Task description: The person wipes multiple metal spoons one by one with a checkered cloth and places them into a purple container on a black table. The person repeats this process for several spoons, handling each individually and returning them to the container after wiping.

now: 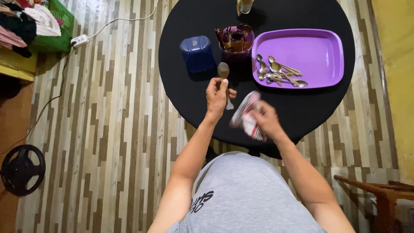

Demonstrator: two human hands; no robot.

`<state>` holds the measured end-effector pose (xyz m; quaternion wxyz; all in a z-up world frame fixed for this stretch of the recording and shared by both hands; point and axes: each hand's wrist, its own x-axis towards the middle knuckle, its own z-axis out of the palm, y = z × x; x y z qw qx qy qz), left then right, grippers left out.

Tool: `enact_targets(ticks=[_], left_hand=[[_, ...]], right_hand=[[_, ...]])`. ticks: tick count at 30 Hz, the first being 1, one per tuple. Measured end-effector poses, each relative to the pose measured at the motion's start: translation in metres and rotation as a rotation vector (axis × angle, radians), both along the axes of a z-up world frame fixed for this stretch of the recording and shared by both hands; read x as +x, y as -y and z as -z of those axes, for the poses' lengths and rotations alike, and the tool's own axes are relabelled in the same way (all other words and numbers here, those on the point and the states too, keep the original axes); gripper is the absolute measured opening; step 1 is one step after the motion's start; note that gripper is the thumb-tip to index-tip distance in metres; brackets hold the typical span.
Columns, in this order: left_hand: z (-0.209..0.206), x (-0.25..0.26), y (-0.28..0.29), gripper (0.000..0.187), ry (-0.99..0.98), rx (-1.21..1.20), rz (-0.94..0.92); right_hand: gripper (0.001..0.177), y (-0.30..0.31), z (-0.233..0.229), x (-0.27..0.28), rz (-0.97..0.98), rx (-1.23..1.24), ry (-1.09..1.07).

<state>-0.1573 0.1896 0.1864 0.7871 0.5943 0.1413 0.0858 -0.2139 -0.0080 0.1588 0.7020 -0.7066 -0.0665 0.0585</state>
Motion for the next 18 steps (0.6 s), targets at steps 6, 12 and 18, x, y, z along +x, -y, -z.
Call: enact_targets(ticks=[6, 12, 18], left_hand=[[-0.003, -0.03, 0.015, 0.009, 0.191, 0.367, 0.202], [0.009, -0.049, 0.013, 0.009, 0.151, 0.461, 0.24], [-0.017, -0.063, 0.009, 0.014, 0.327, 0.662, 0.196]], right_hand=[[0.024, -0.022, -0.071, 0.039, 0.29, 0.471, -0.135], [0.017, -0.037, -0.041, 0.047, 0.144, -0.085, 0.113], [0.004, -0.033, -0.053, 0.044, 0.216, -0.335, 0.403]])
